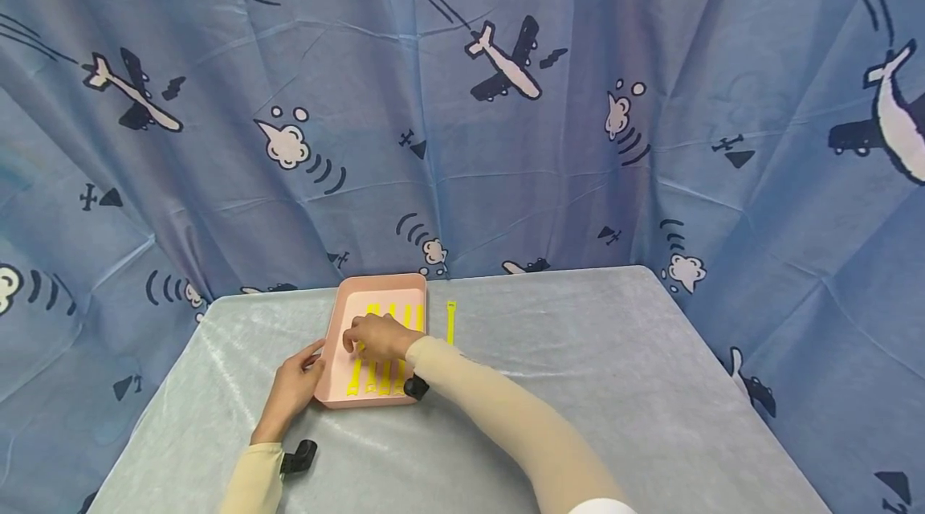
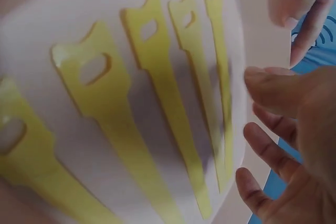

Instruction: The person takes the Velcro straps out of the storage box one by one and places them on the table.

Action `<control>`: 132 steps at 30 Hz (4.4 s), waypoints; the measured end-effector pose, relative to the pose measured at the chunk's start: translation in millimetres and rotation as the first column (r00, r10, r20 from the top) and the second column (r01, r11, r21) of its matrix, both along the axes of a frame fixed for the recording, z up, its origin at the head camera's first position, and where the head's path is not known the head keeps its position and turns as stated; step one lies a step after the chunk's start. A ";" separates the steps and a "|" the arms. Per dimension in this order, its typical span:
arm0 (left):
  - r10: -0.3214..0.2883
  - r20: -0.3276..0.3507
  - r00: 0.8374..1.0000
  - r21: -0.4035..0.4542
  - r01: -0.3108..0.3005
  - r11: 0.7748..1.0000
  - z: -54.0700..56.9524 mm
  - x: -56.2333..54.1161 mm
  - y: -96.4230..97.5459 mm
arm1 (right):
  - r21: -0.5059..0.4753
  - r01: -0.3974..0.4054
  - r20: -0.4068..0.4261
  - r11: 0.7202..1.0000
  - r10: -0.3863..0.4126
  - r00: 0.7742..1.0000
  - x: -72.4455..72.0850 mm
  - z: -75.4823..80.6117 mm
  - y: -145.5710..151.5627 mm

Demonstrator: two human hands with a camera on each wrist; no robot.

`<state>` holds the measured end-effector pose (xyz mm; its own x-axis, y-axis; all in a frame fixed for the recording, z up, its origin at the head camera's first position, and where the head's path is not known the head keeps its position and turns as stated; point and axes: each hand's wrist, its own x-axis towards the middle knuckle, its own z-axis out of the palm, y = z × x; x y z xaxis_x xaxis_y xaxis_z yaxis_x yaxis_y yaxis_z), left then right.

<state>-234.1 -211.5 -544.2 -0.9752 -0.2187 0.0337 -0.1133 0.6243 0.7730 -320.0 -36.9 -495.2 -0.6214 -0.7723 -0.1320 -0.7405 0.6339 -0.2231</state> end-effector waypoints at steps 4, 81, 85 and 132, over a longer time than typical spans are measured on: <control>-0.006 -0.003 1.000 0.005 0.006 1.000 -0.2 -1.2 -1.0 | 0.028 -0.033 -0.032 0.999 0.034 0.999 -2.2 -2.6 -1.2; -0.011 -0.030 0.999 0.013 0.012 1.000 4.2 0.0 -1.7 | -0.086 -0.191 -0.486 0.978 0.126 0.865 2.0 32.0 18.6; -0.004 -0.021 1.000 0.015 0.004 1.000 3.3 -0.3 -2.9 | -0.192 -0.189 -0.453 0.963 0.084 0.887 7.3 35.5 26.7; -0.016 -0.020 1.000 0.017 0.017 1.000 2.9 4.1 -1.8 | -0.814 0.262 0.272 0.518 -0.058 0.960 61.4 55.1 73.7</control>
<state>-230.0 -213.3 -541.3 -0.9779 -0.2033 0.0497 -0.0874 0.6125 0.7856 -258.7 36.8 -440.1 -0.7869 -0.4765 0.3920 -0.5241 0.1808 -0.8322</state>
